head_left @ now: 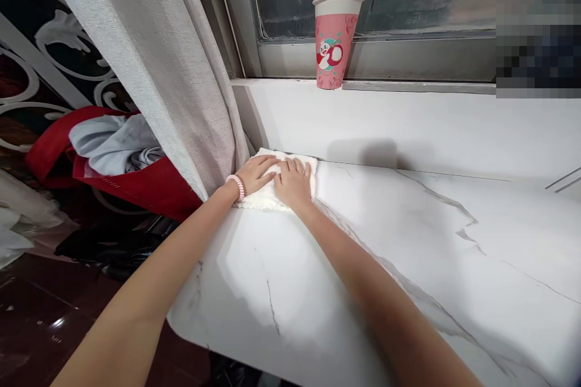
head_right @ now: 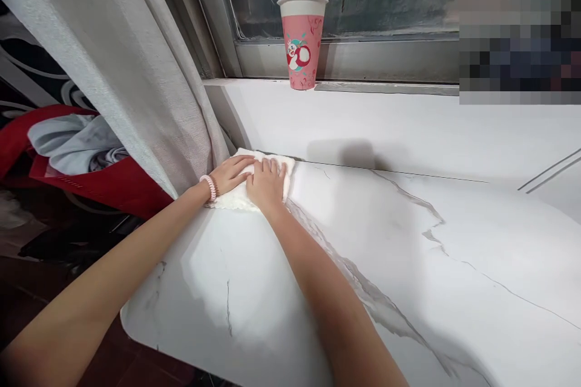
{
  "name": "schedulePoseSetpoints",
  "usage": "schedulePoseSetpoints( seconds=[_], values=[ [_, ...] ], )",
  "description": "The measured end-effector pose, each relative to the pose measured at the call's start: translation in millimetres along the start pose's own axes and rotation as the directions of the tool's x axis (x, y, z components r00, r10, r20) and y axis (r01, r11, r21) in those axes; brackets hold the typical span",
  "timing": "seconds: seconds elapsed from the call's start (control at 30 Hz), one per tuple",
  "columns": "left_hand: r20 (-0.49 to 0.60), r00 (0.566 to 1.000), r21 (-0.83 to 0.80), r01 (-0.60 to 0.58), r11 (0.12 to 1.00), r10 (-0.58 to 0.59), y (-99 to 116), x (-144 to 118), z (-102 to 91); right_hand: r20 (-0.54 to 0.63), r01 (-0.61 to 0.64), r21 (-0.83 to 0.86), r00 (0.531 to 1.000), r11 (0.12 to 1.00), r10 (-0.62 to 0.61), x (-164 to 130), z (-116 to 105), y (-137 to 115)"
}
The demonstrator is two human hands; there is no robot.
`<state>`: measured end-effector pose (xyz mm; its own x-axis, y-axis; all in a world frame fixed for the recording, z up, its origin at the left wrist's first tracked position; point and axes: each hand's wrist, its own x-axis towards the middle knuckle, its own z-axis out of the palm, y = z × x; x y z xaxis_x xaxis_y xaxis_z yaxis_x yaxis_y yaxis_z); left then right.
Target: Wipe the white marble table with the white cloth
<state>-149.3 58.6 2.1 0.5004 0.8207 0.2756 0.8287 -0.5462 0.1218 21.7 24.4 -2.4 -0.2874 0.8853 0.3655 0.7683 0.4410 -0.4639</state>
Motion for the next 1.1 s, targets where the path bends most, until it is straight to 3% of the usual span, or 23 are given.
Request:
schedulePoseSetpoints(
  seconds=[0.17,0.3,0.47,0.6,0.77,0.97,1.1],
  values=[
    [-0.029,0.999,-0.017,0.014,1.000,-0.014,20,-47,-7.1,0.053,-0.028,0.111,0.998,0.993,0.022,-40,-9,-22],
    [-0.042,0.999,-0.039,-0.017,0.999,0.016,45,-94,-16.7,0.135,-0.074,0.224,0.990,0.972,0.044,-88,-24,-46],
    [-0.059,0.998,-0.034,-0.012,0.999,0.010,91,-151,-29.1,0.195,0.003,0.282,0.979,0.960,-0.060,-154,-47,-67],
    [-0.023,1.000,-0.006,0.003,1.000,-0.003,123,-176,-33.2,0.231,0.065,0.308,0.963,0.949,-0.141,-189,-62,-67],
    [-0.050,0.998,0.003,0.031,1.000,-0.030,155,-171,-25.4,0.293,0.043,0.327,0.945,0.944,-0.144,-204,-80,-48],
    [-0.064,0.998,-0.021,0.017,1.000,-0.018,202,-136,-6.2,0.333,-0.027,0.269,0.941,0.963,-0.067,-214,-111,-9],
    [-0.060,0.998,-0.058,-0.019,0.998,0.016,203,-99,6.3,0.303,-0.059,0.168,0.953,0.984,0.005,-198,-113,15]
  ],
)
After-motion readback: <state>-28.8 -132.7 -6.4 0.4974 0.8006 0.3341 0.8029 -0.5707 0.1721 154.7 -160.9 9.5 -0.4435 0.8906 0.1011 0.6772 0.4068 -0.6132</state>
